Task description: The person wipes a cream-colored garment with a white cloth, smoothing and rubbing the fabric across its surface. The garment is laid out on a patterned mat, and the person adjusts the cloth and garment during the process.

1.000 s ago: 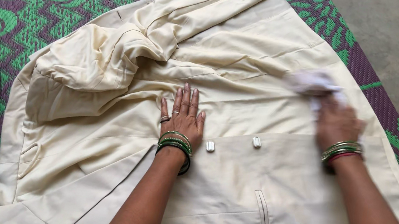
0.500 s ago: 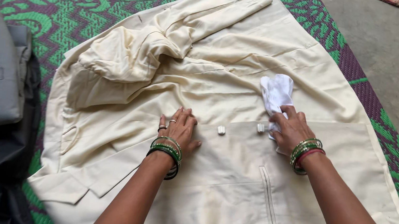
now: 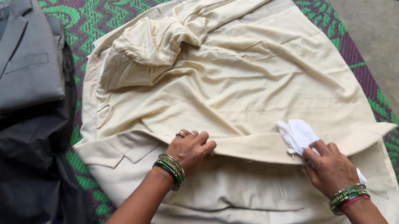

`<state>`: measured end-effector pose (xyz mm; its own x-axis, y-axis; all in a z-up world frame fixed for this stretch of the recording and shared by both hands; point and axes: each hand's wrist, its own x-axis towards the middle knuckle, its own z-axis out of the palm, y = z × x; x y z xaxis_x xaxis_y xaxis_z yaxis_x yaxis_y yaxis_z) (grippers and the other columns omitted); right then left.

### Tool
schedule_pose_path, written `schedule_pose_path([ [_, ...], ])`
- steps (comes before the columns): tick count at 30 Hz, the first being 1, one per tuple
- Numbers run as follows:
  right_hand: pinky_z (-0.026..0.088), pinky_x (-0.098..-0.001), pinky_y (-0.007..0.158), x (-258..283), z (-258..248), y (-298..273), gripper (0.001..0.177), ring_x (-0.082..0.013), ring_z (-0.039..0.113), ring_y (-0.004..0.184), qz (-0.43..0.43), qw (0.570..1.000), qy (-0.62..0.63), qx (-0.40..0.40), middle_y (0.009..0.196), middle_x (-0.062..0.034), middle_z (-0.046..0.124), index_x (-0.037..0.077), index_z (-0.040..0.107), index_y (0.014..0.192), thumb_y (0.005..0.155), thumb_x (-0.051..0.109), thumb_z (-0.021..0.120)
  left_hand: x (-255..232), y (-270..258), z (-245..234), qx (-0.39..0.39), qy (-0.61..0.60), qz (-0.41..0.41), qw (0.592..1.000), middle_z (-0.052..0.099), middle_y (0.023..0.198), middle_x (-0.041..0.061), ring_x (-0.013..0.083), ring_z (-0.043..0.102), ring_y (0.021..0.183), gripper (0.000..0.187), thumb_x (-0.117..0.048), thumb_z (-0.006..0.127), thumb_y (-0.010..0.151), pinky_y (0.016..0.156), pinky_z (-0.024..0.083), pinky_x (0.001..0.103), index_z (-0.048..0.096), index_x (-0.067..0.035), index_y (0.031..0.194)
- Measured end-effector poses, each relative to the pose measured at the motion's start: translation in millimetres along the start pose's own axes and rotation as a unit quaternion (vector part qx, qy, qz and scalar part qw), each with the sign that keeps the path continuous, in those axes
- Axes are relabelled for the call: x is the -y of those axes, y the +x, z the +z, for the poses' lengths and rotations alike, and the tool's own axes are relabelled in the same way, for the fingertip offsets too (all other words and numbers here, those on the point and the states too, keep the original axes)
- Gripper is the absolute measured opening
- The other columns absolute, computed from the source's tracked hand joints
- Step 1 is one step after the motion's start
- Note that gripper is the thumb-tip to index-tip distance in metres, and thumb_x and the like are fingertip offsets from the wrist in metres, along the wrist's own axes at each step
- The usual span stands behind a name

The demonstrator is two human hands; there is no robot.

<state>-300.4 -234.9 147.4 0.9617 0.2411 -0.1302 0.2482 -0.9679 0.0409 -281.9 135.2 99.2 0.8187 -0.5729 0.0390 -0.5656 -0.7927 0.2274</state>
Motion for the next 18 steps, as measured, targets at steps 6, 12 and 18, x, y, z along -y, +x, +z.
schedule_pose_path([
  [6, 0.055, -0.0394, 0.097, 23, 9, -25, 0.02, -0.019, 0.063, 0.116, 0.132, 0.968, 0.011, 0.213, 0.122, 0.0067, 0.061, 0.033, 0.075, 0.105, 0.088, 0.024, 0.07, -15, -31, 1, 0.215, -0.093, -0.131, 0.963, 0.064, 0.119, 0.008, 0.0323, 0.064, 0.112, 0.038, -0.055, 0.065, 0.098, 0.105, 0.045, 0.05, 0.067, -0.022, 0.118],
  [12, 0.055, -0.0437, 0.094, 59, -13, 20, 0.029, -0.0267, 0.068, 0.109, 0.139, 0.969, 0.199, -0.049, 0.118, -0.0044, 0.066, 0.026, 0.073, 0.116, 0.089, 0.02, 0.065, 23, -28, -26, 0.105, 0.079, -0.249, 0.96, 0.055, 0.136, 0.006, 0.0324, 0.045, 0.139, 0.069, -0.056, 0.069, 0.083, 0.114, 0.02, 0.073, 0.053, -0.019, 0.138],
  [18, 0.054, -0.0478, 0.092, 100, -5, 77, 0.056, -0.0289, 0.062, 0.116, 0.072, 0.985, 0.038, 0.151, 0.138, -0.0033, 0.052, 0.03, 0.057, 0.132, 0.081, 0.01, 0.068, 46, -45, -43, 0.147, 0.044, -0.225, 0.962, 0.057, 0.119, 0.007, 0.0243, 0.057, 0.122, 0.04, -0.027, 0.073, 0.083, 0.113, 0.031, 0.057, 0.058, -0.014, 0.117],
])
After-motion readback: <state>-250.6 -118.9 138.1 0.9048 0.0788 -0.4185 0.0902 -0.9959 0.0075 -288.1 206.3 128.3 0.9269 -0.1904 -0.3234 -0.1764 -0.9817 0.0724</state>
